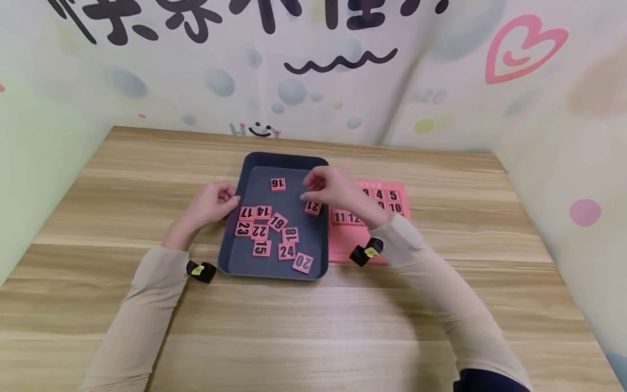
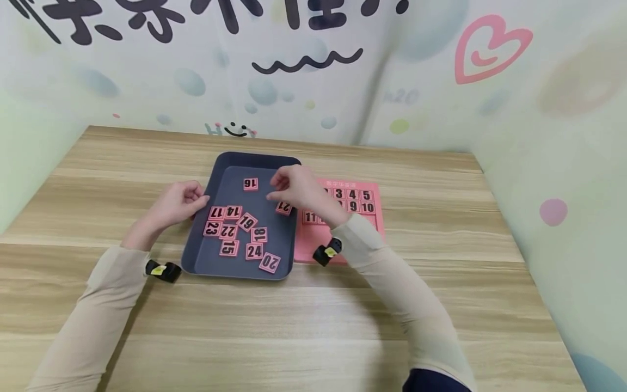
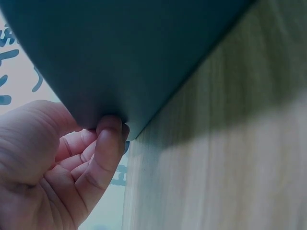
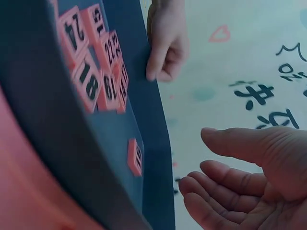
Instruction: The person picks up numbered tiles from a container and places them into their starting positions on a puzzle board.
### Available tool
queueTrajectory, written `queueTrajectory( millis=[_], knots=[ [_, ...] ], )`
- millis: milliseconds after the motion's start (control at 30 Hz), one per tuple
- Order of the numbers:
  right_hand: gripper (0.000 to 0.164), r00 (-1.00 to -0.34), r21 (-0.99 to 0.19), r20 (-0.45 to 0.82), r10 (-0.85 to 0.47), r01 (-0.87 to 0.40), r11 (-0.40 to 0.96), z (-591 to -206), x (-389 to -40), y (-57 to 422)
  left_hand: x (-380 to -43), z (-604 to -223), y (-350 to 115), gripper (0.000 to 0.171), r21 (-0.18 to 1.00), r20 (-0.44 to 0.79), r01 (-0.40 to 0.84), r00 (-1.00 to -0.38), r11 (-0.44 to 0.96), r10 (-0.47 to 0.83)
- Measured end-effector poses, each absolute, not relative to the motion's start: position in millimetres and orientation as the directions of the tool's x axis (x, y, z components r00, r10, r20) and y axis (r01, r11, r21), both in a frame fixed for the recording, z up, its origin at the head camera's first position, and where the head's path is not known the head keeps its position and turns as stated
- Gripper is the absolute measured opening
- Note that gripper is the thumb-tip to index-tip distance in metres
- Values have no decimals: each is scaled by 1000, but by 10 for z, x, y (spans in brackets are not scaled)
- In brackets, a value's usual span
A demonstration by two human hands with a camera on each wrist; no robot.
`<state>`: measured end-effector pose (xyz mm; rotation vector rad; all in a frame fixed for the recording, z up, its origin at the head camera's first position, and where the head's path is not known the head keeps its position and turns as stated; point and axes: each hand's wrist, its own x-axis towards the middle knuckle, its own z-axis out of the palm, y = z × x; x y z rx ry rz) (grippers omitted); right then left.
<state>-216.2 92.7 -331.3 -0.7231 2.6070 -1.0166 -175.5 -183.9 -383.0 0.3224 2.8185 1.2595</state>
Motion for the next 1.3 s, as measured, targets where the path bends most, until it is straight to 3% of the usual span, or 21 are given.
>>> queueTrajectory(
  millis=[400, 1067, 1300],
  knots=[
    [34, -835, -806, -27, -550, -307, 506, -3476, -2156, 399, -1760, -3828, -1837, 11, 749, 36, 162, -978, 642, 205],
    [35, -839, -829, -211, -502, -118, 547, -3772, -2094, 223, -1744, -3822, -1842, 11, 755, 39, 169, -976, 634, 213],
    [36, -834, -792, -195, -516, -177, 585, -3821, -2080, 211, -1749, -3820, -1842, 11, 767, 42, 174, -974, 617, 222]
  ],
)
